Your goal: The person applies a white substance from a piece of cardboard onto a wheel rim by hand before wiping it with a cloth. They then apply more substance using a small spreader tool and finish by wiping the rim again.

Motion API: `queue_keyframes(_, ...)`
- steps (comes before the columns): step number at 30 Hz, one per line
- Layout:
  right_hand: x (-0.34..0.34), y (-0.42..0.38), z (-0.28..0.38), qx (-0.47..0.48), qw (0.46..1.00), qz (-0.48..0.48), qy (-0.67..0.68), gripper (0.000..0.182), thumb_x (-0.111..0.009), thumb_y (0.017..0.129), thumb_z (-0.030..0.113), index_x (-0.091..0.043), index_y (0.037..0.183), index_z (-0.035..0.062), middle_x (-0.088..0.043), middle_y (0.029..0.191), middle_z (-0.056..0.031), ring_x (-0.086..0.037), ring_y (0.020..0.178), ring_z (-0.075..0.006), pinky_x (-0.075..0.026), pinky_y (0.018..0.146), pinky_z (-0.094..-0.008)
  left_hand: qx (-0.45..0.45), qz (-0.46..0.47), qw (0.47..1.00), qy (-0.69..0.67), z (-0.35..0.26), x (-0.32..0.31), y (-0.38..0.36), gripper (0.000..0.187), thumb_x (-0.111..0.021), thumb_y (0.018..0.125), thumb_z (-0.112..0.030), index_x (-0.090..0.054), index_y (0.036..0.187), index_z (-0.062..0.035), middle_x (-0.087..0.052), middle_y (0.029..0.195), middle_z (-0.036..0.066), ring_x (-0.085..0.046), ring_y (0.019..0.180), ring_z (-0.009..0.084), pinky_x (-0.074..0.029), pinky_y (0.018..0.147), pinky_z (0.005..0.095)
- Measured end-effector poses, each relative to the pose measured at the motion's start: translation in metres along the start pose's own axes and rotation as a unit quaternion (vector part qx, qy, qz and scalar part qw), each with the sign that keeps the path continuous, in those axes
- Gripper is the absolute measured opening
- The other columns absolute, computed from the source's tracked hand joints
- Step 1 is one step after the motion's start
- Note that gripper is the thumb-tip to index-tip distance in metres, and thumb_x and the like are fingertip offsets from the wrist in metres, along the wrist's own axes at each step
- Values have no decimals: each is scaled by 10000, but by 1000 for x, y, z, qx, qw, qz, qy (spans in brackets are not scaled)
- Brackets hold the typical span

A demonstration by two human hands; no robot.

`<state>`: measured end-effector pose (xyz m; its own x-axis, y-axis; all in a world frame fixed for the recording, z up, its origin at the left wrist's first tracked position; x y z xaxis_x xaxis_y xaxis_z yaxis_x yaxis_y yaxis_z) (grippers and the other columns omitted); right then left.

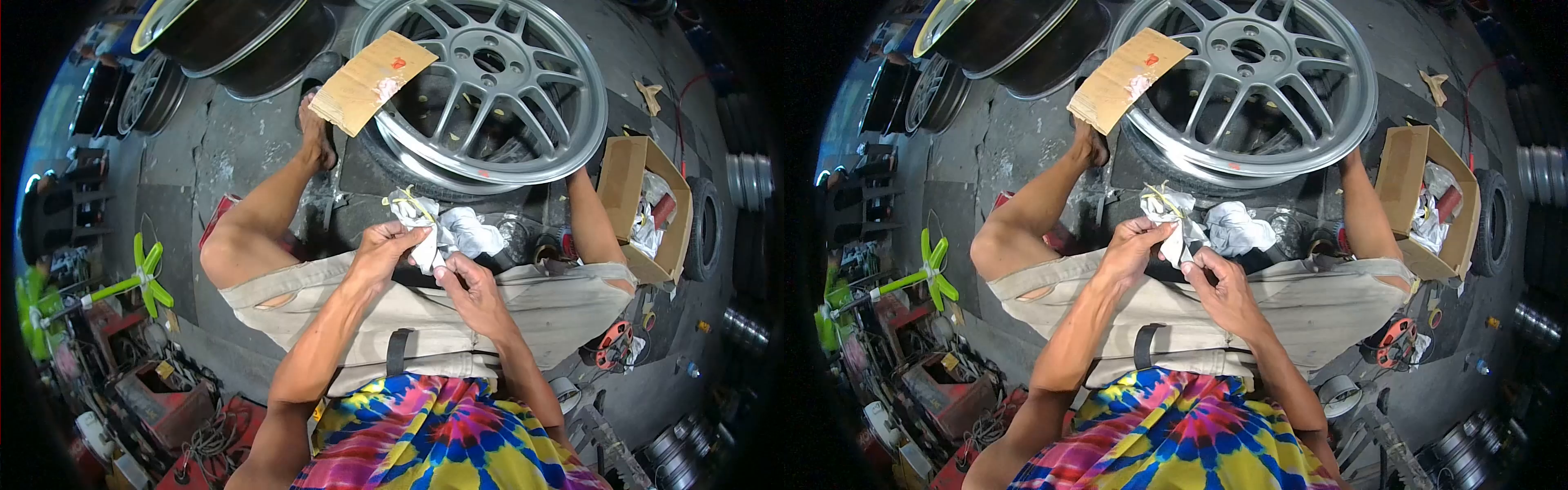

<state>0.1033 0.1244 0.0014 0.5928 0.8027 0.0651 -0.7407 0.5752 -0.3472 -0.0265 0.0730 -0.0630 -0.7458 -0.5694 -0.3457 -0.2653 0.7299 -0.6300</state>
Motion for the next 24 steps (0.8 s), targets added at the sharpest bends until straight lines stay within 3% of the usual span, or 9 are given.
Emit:
queue_keyframes(2,5,0,-2,8,1000,-20,-15,261,-606,955,190,-513,820,-14,-451,656,-46,-355,625,-98,-327,520,-304,5,-11,1000,-4,1,1,1,127,-738,871,-174,-728,899,-50,-709,812,16,-617,667,56,-463,556,208)
queue_keyframes(9,12,-2,-9,0,999,9,-32,275,-596,954,195,-495,821,-24,-409,654,-64,-347,627,-101,-326,525,-301,8,-25,1000,-6,10,8,6,136,-738,874,-182,-726,901,-49,-703,801,9,-608,655,50,-437,519,209)
queue_keyframes(13,20,-15,-7,-54,997,55,-32,284,-592,959,204,-498,812,-20,-420,656,-70,-376,638,-104,-357,579,-299,-13,-131,989,-59,6,35,13,156,-705,906,-197,-725,901,-43,-695,774,14,-595,619,49,-409,478,204)
queue_keyframes(17,47,-22,-27,-68,997,39,-14,282,-589,961,213,-512,809,-12,-441,664,-82,-401,638,-118,-381,614,-304,-78,-107,979,156,-12,36,31,266,-730,887,-234,-688,754,-7,-664,670,44,-565,523,80,-433,464,217)
queue_keyframes(18,56,-18,-27,-52,995,28,-75,269,-598,949,206,-529,812,-16,-495,664,-118,-474,612,-198,-406,625,-338,-46,-93,973,206,-10,28,33,293,-735,880,-230,-675,725,11,-648,655,34,-547,512,76,-456,484,233)
queue_keyframes(19,61,-13,-22,-46,996,29,-75,269,-598,949,206,-529,811,-16,-495,664,-118,-474,612,-198,-406,625,-338,-53,-52,970,230,3,27,43,336,-750,860,-249,-662,718,43,-666,662,66,-569,544,129,-508,560,300)
queue_keyframes(21,82,-4,-5,-35,981,-23,-190,247,-598,939,188,-544,817,-20,-556,689,-168,-539,638,-331,-426,633,-384,-78,-22,901,427,5,30,45,387,-774,830,-285,-679,853,89,-708,761,139,-649,686,211,-540,699,344)
queue_keyframes(22,87,0,-2,-25,968,-23,-247,205,-598,924,162,-577,839,-24,-598,734,-214,-575,711,-415,-443,648,-440,-106,-43,875,471,-7,33,36,503,-794,802,-313,-659,1040,109,-718,904,208,-680,869,265,-530,806,349)
queue_keyframes(24,90,8,-6,13,956,-21,-292,197,-597,920,155,-583,845,-26,-598,738,-223,-584,723,-418,-446,656,-458,-89,-55,894,436,-40,38,26,520,-791,813,-306,-642,1104,99,-705,992,191,-664,951,245,-522,848,334)
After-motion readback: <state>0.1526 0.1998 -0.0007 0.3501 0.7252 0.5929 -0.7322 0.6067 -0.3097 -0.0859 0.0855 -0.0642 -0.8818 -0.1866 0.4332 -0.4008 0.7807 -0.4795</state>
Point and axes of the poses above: each hand's wrist, its own y-axis towards the middle knuckle, its own x-axis out of the back of the hand, z = x × y, the point moved 10 cm from there along y, towards the middle knuckle
